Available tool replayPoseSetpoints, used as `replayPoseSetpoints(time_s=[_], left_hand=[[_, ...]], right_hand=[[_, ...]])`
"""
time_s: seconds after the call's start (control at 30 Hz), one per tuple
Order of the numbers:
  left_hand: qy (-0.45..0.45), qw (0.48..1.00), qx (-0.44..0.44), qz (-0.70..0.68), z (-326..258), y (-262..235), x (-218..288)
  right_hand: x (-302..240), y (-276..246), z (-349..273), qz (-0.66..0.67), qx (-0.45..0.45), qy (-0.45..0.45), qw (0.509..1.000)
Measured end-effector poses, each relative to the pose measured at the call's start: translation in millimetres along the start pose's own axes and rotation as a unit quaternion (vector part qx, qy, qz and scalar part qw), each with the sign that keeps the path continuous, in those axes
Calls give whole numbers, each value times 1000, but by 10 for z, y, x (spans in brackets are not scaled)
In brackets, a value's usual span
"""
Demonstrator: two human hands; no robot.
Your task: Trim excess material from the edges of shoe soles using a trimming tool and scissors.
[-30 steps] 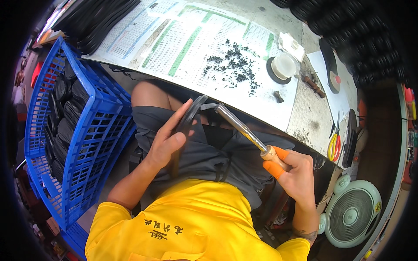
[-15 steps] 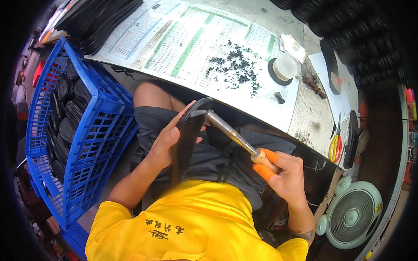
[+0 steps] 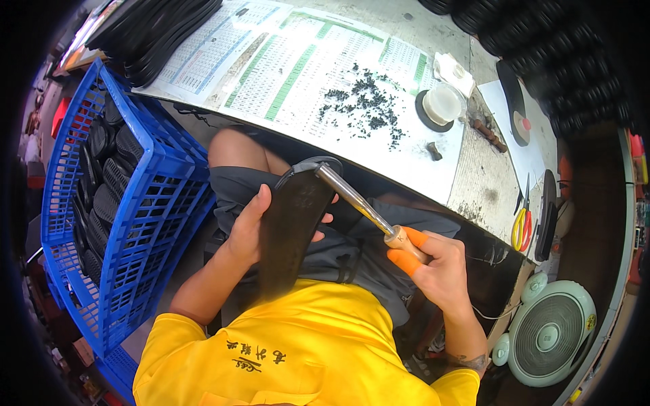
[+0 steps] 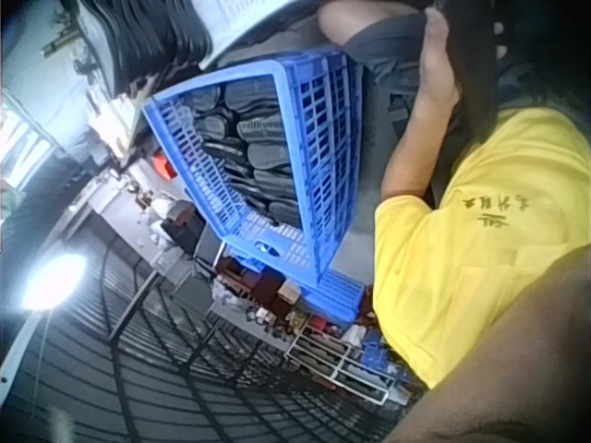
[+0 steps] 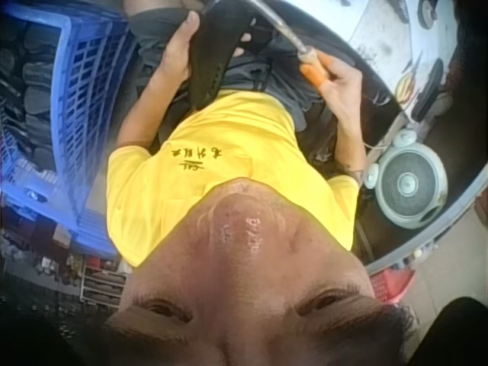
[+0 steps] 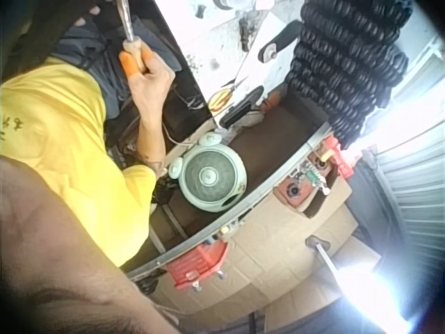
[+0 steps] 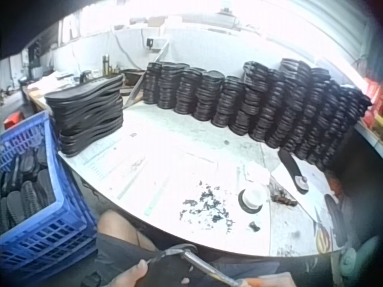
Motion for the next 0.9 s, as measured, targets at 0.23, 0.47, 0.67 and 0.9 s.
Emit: replayPoseSetpoints(time_s=[0.23, 0.47, 0.67, 0.9], left_hand=[[-11, 1000, 6, -1, -12, -15, 6], [-12, 1000, -1, -15, 20, 34, 8], [-66, 986, -44, -150, 21, 70, -15], [-170, 930, -64, -318, 8, 136, -103]], right_hand=[[-208, 34, -22, -108, 16, -80, 991], [68, -6, 12, -40, 44, -19, 998], [44, -200, -12, -17, 76, -43, 996], [-573, -565, 38, -311, 97, -231, 917]])
Point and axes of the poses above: each hand's wrist, its own z-axis towards the middle knuckle, its own y-axis out of the palm, x = y × z, the point moved 6 cm from there along z, towards the middle knuckle, and after that the axes turned 6 degrees about y, right-handed, at the moved point
